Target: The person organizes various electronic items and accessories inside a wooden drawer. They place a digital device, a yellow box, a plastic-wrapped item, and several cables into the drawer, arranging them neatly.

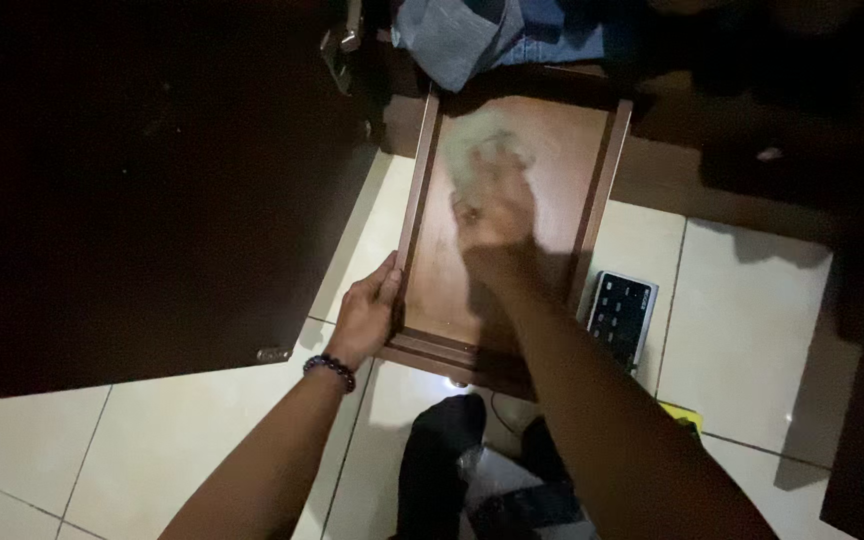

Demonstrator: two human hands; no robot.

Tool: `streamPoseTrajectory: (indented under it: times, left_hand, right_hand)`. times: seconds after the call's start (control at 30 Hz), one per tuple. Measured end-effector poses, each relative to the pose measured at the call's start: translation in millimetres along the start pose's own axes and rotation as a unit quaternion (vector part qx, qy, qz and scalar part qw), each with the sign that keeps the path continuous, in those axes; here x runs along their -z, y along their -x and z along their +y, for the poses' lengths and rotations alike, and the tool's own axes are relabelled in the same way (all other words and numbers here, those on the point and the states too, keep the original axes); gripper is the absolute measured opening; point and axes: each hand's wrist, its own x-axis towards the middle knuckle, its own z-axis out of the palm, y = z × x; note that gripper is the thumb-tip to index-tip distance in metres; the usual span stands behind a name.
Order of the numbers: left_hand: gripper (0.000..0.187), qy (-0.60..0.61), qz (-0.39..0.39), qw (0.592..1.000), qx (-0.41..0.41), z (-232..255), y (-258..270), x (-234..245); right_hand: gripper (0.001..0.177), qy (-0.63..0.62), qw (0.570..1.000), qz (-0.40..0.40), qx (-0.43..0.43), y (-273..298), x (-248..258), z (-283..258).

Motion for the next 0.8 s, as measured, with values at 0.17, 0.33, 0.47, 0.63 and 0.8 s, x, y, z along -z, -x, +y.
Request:
streamPoseTrajectory:
  times: [0.17, 0.33, 0.47, 0.63, 0.8]
  left_hand:
    - [0.052, 0.037, 0.012, 0.995, -0.094, -21.2, -12.9, -3.4]
    - [0.046, 0.060, 0.026, 0.990, -0.128, -31.9, -22.9, -8.7]
    - [0.046, 0.017, 0.068, 0.994, -0.090, -15.6, -3.1, -13.6]
    - [0.049, -0.149, 0.127, 0.977, -0.086, -1.5, 8.6, -20.2]
    - [0.053, -0.159, 0.095, 0.982, -0.040, -1.1, 4.4, -23.6]
  right_hand:
    - [0.052, 0.452, 0.838, 0.043, 0.304, 27.9, -18.2, 25.4]
    - [0.041, 0.408, 0.879, -0.120, 0.215, 71.9, -37.4, 7.6]
    - [0.032, 0.409, 0.866, -0.246, 0.152, 111.6, -45.8, 5.5]
    - [0.023, 0.403, 0.852, -0.322, 0.091, 122.5, -25.5, 13.0]
    - [0.016, 0.316, 0.878, -0.334, -0.133, 132.6, 33.1, 14.4]
